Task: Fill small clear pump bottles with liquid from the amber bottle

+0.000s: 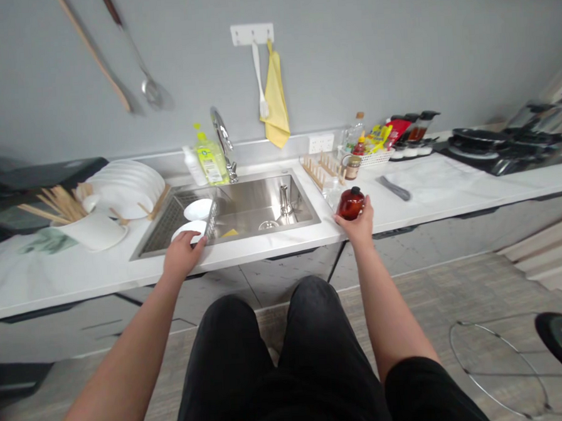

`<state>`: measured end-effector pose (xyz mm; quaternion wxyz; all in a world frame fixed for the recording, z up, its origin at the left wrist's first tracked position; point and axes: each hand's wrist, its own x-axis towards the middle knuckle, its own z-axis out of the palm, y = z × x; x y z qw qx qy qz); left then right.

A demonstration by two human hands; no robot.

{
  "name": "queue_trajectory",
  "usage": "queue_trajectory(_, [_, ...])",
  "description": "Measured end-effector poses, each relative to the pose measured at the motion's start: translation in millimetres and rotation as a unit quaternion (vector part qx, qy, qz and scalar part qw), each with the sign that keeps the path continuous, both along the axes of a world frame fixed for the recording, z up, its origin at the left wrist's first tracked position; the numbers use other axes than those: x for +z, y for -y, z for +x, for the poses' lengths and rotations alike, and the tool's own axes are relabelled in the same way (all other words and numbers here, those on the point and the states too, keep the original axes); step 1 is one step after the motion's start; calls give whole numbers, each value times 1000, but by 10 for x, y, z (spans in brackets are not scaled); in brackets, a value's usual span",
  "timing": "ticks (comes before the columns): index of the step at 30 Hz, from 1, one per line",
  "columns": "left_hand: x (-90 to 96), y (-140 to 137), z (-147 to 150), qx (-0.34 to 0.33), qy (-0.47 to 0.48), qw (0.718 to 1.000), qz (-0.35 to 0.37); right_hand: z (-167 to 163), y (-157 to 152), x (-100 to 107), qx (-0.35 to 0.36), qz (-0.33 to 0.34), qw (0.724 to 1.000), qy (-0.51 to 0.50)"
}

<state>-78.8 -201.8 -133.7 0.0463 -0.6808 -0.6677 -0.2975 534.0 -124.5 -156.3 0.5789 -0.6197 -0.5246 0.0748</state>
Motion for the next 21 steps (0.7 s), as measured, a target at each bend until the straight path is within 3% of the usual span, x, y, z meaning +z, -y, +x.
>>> queue_trajectory(3, [-10,2,-6,4,-1,1000,-1,-131,339,74,-100,64,992,30])
queue_trajectory(5, [-17,0,1,8,-3,1000,-2,-343,580,160,-129,109,984,65])
queue_trajectory(6, [-19,-3,5,10,-3,1000,-3,-487,667,215,-112,114,983,86])
queue_trajectory(8, [-19,-10,13,11,-4,1000,-6,-827,724,335,29,72,988,136])
queue_trajectory(9, [-17,-13,16,12,-4,1000,-5,-1003,689,391,117,35,979,165])
queue_trajectory(11, [-11,-18,17,14,-3,1000,-2,-1312,517,470,214,-24,954,207])
queue_trajectory(13, [-2,-20,9,20,-1,1000,6,-1506,284,485,244,-66,944,213])
queue_trajectory(16, [9,-18,-20,47,11,999,16,-1557,5,409,259,-104,949,143])
queue_trajectory(21, [27,11,-83,77,57,995,-27,-1410,-94,272,260,-102,955,103])
